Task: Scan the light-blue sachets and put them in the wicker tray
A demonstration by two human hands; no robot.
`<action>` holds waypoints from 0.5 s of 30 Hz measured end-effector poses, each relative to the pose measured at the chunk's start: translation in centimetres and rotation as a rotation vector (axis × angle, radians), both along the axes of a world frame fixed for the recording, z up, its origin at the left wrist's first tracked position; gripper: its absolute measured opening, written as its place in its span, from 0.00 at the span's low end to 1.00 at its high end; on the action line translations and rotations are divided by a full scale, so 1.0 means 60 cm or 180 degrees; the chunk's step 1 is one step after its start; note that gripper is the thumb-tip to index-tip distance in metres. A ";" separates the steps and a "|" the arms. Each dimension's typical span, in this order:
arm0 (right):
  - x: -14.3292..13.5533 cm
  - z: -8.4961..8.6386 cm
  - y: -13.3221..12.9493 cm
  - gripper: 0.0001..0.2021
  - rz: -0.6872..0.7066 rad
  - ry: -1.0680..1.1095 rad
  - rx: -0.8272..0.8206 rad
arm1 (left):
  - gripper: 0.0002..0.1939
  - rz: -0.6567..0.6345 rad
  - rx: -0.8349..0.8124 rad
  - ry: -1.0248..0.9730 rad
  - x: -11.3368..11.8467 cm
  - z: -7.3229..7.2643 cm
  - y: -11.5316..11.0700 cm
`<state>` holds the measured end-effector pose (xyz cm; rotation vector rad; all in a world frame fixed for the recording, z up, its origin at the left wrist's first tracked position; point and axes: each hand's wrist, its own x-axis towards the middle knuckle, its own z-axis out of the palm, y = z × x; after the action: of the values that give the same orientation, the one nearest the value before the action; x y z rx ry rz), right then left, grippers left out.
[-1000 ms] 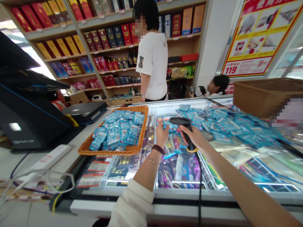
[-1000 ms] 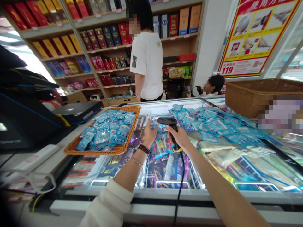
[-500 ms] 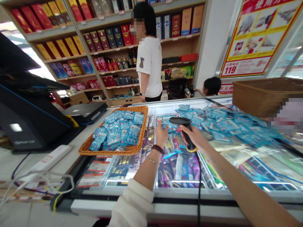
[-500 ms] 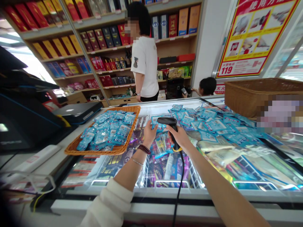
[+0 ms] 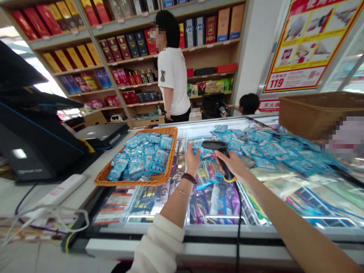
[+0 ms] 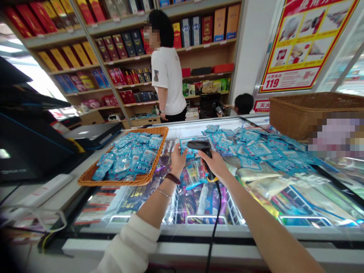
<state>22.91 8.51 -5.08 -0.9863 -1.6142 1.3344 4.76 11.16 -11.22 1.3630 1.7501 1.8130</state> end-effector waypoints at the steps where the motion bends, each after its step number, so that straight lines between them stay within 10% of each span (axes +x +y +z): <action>1: 0.000 0.000 0.000 0.27 -0.0013 0.0009 0.0000 | 0.14 0.0027 -0.0015 0.0033 0.001 0.001 0.000; 15: 0.000 -0.009 0.006 0.27 -0.0031 0.0048 0.0026 | 0.14 -0.0039 -0.0048 0.0044 0.000 0.005 -0.004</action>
<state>22.91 8.89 -5.62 -0.9758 -1.6003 1.3247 4.76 10.93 -10.91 1.3805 1.7551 1.7845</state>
